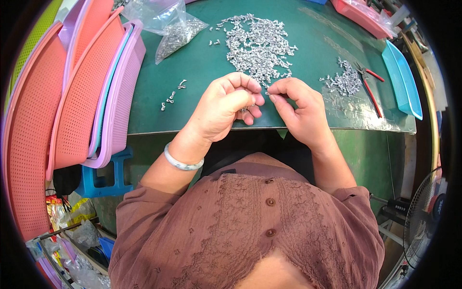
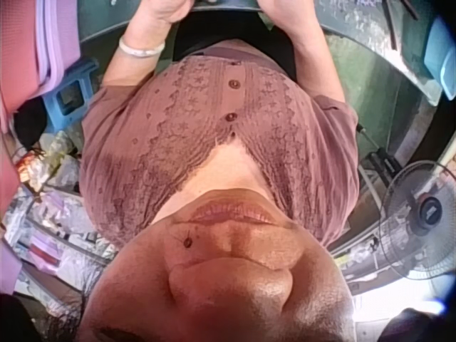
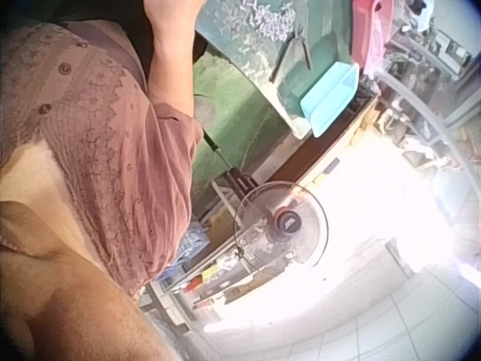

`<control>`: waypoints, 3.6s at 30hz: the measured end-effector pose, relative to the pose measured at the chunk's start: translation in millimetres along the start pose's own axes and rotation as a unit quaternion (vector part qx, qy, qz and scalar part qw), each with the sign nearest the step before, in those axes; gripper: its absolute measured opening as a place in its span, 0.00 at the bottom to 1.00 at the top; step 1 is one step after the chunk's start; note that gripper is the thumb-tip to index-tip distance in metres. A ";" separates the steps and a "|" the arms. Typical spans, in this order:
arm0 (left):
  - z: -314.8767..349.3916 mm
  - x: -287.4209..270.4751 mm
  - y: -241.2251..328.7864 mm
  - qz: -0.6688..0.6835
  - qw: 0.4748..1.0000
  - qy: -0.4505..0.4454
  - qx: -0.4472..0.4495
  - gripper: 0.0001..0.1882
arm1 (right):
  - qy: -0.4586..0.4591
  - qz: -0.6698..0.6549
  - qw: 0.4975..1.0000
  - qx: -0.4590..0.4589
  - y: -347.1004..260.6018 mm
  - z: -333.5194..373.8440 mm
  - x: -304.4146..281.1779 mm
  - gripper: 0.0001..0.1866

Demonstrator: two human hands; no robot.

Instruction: The person sits at a green work table and repeatedly picks up small silver metal components, joining them together by hand. They handle the pieces one at a time, occasionally placing finished assemblies back onto the table among a larger pile of similar parts.

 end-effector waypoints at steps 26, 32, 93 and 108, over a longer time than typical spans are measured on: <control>0.3 5.8 -1.2 -0.058 0.998 0.003 -0.008 0.03 | 0.020 -0.039 0.999 -0.020 -11.2 -0.7 -0.4 0.20; 1.1 5.2 -1.5 -0.054 0.998 0.009 -0.007 0.03 | 0.019 -0.031 0.999 -0.003 -7.3 -0.5 -1.1 0.19; -1.0 0.8 -4.3 -0.027 0.999 0.020 0.005 0.05 | -0.074 0.125 0.989 0.015 10.6 -1.7 -8.6 0.05; 0.3 -2.1 -4.6 -0.012 0.999 0.030 0.011 0.06 | -0.090 0.107 0.990 0.014 9.7 -5.0 16.0 0.02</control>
Point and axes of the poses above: each hand's wrist, its own z-axis away from the middle knuckle, its own x-axis out of the palm, y = z × x, the point moved 8 cm from there along -z, towards the middle knuckle, and after that the axes turned 11 degrees about -z, right-handed, at the moved point
